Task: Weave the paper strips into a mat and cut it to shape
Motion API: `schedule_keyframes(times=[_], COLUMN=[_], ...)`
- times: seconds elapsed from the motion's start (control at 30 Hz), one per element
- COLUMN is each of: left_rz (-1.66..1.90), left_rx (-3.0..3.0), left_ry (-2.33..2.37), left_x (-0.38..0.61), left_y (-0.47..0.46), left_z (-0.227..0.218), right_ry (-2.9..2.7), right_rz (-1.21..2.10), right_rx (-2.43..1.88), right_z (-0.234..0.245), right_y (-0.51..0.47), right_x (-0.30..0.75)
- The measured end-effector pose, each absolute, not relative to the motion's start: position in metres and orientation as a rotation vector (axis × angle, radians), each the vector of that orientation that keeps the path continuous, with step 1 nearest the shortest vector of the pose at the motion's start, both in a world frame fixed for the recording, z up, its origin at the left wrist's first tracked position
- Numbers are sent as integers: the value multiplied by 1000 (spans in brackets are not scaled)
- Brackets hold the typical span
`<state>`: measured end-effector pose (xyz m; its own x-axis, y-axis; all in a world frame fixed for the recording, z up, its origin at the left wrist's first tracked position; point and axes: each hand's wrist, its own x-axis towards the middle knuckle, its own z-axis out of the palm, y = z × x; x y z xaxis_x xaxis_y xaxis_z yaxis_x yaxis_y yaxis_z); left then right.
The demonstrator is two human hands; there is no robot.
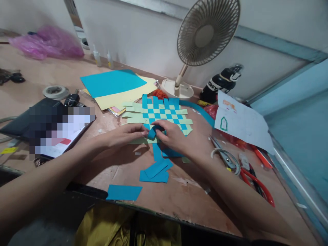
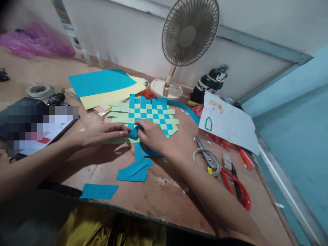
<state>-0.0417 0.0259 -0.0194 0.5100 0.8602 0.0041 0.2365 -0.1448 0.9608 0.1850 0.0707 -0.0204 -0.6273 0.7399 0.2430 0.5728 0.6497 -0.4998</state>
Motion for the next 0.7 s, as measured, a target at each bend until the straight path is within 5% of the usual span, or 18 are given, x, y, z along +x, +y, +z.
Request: schedule_keyframes(times=[0.43, 0.7], left_rz=[708, 602], left_rx=[1856, 1893], left_ry=[865, 887], left_x=[-40, -45], left_y=[28, 34], left_z=[-24, -27], right_ry=[-2363, -2407], right_rz=[194, -95], right_rx=[-1035, -622], right_z=[-24, -9], right_y=[66, 57], right_x=[186, 191])
